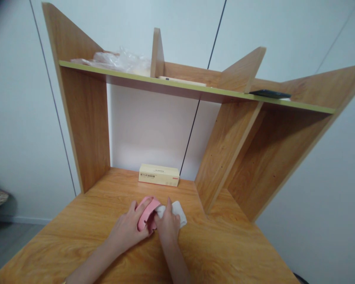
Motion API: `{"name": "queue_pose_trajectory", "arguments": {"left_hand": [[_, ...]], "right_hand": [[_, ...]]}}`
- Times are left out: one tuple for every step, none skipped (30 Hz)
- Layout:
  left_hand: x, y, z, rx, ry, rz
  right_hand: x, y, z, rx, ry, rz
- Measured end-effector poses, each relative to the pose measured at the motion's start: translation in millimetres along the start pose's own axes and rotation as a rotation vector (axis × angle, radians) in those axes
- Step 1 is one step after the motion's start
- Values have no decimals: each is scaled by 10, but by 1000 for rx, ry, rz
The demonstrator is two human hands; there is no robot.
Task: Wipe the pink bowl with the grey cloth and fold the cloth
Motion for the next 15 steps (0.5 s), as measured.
{"name": "queue_pose_trajectory", "arguments": {"left_hand": [[-11, 3, 6, 19, 6, 5], [-22, 5, 12, 39, 8, 9], [-31, 6, 18, 54, 7, 13], [-39, 5, 24, 65, 2, 17], [-45, 3, 28, 69, -5, 20], [-48, 2, 32, 71, -13, 23], [-50, 2, 35, 74, -21, 26], [-49, 4, 38, 76, -25, 28], [-47, 6, 40, 79, -29, 28], [-42, 9, 41, 83, -31, 27], [-36, 13, 42, 88, -35, 25], [-29, 15, 42, 92, -38, 19], [-22, 17, 42, 94, -38, 10], [-16, 16, 41, 96, -38, -2], [-10, 16, 40, 100, -34, -17]], "right_hand": [[-42, -6, -11, -12, 31, -1], [-84, -15, -22, -34, 56, -14], [-125, -23, -32, -63, 76, -33], [-161, -30, -39, -97, 90, -54], [-192, -34, -42, -133, 102, -71], [-216, -35, -42, -167, 113, -82], [-233, -33, -39, -198, 122, -89], [-245, -31, -35, -228, 132, -92], [-252, -31, -31, -255, 143, -97], [-256, -32, -28, -279, 154, -107], [-259, -35, -28, -292, 165, -121], [-260, -39, -33, -289, 174, -141], [-260, -41, -41, -268, 178, -167], [-257, -41, -52, -234, 172, -199], [-250, -40, -63, -193, 154, -235]]}}
Point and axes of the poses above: each hand's wrist, its own z-axis away from the middle knuckle, its own x-axis out of the palm, y = z × x, the point moved 3 cm from there along -z, towards the middle knuckle, and after that the axes turned 3 degrees about y, right-handed, at the moved point
